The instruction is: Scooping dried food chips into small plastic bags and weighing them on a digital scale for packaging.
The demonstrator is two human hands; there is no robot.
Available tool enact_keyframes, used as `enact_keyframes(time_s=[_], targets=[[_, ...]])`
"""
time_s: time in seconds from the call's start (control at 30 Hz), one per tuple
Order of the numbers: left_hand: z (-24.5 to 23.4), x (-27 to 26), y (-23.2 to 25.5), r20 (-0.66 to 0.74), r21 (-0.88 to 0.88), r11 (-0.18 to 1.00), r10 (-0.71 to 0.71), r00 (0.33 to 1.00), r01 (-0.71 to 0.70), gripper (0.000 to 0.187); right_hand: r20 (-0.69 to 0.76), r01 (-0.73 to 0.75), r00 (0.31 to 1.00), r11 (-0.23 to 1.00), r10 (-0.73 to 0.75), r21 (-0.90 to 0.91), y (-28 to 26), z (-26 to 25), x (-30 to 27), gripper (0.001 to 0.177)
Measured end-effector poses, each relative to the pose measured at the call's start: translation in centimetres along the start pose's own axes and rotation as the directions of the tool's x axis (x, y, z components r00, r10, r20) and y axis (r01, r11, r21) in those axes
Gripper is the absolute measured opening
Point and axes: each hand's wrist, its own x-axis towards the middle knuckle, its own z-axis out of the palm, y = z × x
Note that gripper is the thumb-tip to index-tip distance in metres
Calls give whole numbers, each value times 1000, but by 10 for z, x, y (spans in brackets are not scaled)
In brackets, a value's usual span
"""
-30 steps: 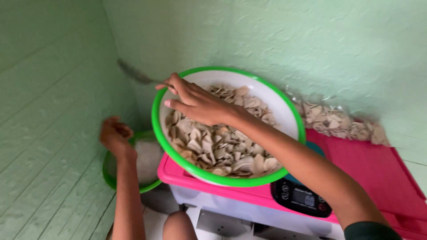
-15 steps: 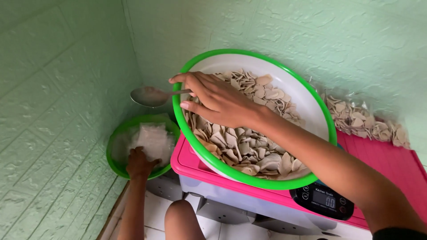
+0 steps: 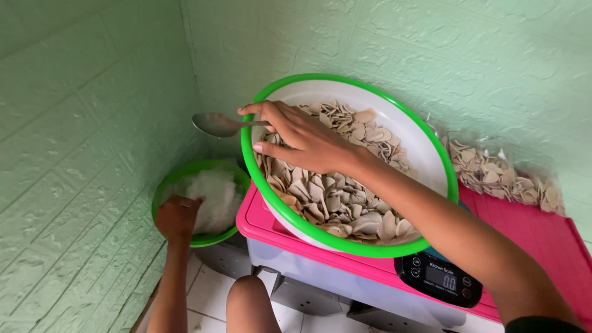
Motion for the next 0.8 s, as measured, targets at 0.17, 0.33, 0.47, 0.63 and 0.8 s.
enact_keyframes(time_s=[0.17, 0.33, 0.47, 0.63, 0.8], targets=[[41, 28, -42, 46, -81, 989, 126, 991, -122, 26, -43, 27, 999, 1000, -26, 6, 2, 4, -6, 43], [28, 6, -21, 26, -65, 988, 144, 989, -142, 40, -5, -3, 1000, 999, 3, -39, 4, -1, -9, 51], [-28, -32, 32, -131, 28, 998, 58, 990, -54, 21, -8, -44, 999, 996, 43, -75, -8, -18, -16, 53], [16, -1, 6, -107, -134, 991, -1, 994, -13, 45, -101, -96, 990, 995, 94, -16, -16, -44, -42, 55], [-5, -5, 17, -8, -251, 943, -227, 974, 217, 115, -203, -162, 962, 981, 181, 106, -12, -52, -80, 50]])
